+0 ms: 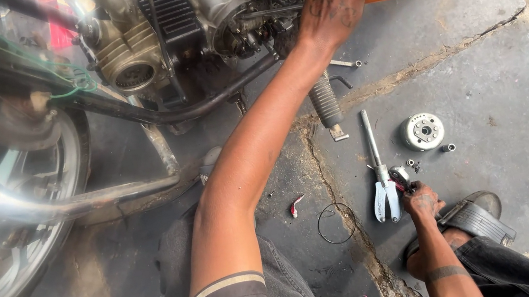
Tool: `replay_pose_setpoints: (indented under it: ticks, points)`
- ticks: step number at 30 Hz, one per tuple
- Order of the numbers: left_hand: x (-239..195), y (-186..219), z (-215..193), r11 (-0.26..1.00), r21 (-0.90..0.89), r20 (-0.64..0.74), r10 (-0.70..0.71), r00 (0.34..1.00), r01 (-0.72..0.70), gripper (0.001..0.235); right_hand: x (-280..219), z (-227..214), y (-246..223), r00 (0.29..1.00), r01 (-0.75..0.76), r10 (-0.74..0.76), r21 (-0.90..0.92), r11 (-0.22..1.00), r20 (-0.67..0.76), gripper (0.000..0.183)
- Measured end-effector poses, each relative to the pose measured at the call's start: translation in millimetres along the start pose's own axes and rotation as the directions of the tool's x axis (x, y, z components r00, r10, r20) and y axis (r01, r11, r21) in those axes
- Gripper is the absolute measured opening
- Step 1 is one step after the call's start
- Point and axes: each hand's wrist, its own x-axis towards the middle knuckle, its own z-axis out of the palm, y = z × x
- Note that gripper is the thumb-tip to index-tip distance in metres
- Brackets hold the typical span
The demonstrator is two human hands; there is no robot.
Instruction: The person sits on the ground beside a motorcycle and works on its exposed engine. They handle a circular engine component, use a socket wrench and screwdriver to loosen and tighten fasteners on the engine case, and pick up small bolts and parts from the ground while switching between tools.
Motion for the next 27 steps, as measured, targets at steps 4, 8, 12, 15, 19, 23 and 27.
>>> replay_pose_setpoints:
  ticks: [4,8,12,15,19,23,27]
  points:
    - [2,0,-1,1.0,-0.012,0.043,-0.017,0.999,0.017,0.012,11,7,14,0.997,0.078,-0.078,-0.087,0.993,0.0,0.035]
    - [3,-4,6,0.999,0.037,0.052,-0.012,0.999,0.01,0.012,51,29,41,0.983,0.18,-0.178,0.326,0.928,-0.038,0.034]
    - [5,-2,1,0.998,0.063,0.076,-0.004,0.997,-0.001,0.011,35,-65,-25,0.917,0.386,-0.295,0.406,0.829,-0.269,0.035]
    - [7,-3,-3,0.998,0.069,0.135,-0.015,0.991,0.005,0.01,-11,-176,-109,0.98,0.198,-0.121,0.863,0.465,-0.159,0.031]
    - [5,-2,-6,0.999,0.04,0.138,-0.037,0.99,0.032,0.007,-66,-273,-160,0.794,0.092,-0.558,0.955,-0.283,-0.242,0.042]
    - [6,-3,-10,0.998,0.055,0.127,-0.021,0.992,0.014,0.009,-105,-304,-214,0.731,0.201,-0.545,0.893,-0.403,-0.411,0.045]
    - [9,-3,-14,0.998,0.061,0.163,-0.021,0.986,0.011,0.008,-168,-334,-258,0.788,0.127,-0.524,0.918,-0.375,-0.323,0.061]
